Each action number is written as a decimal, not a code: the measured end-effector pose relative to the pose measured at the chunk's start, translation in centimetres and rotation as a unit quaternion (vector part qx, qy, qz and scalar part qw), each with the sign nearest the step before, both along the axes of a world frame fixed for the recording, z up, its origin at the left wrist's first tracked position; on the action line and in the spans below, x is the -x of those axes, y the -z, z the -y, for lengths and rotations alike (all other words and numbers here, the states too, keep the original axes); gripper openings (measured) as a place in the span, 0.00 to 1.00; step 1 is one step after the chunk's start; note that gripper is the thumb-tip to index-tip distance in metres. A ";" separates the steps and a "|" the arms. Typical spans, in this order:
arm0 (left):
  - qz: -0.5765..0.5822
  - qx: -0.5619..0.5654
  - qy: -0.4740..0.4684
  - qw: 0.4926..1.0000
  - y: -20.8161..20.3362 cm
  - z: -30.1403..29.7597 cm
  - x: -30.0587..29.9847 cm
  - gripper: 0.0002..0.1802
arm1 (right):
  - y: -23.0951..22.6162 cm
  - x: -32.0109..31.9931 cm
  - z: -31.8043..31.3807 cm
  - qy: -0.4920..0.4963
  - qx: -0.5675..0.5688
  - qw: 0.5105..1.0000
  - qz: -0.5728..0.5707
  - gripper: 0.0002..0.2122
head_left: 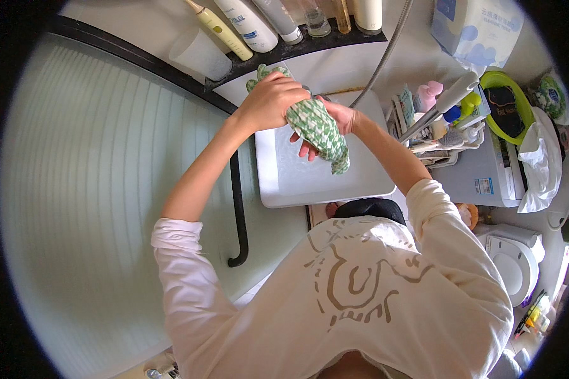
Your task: The person washes a green and white patterned cloth in a bathroom sink. They repeatedly wet, rub, and wring the cloth under running water, then rinse and wring it again before the clip ends.
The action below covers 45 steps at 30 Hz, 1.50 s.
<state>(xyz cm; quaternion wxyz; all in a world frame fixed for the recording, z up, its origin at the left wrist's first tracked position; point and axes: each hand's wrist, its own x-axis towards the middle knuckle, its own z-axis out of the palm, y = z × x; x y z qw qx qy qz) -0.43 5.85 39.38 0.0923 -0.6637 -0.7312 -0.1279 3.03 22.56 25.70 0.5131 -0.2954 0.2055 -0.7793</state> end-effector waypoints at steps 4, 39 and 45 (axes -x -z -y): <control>0.001 0.016 -0.038 0.999 1.2 0.9 0.4 0.13 | 0.2 -1.8 -0.2 -0.004 0.020 0.995 -0.094 0.42; 0.664 0.222 -0.213 0.681 12.6 2.8 1.3 0.12 | 4.9 -4.6 1.6 0.463 -0.609 0.347 -0.543 0.18; 0.554 0.193 -0.236 0.775 11.5 2.5 0.1 0.11 | 4.5 -4.9 0.9 0.408 -0.577 0.558 -0.435 0.27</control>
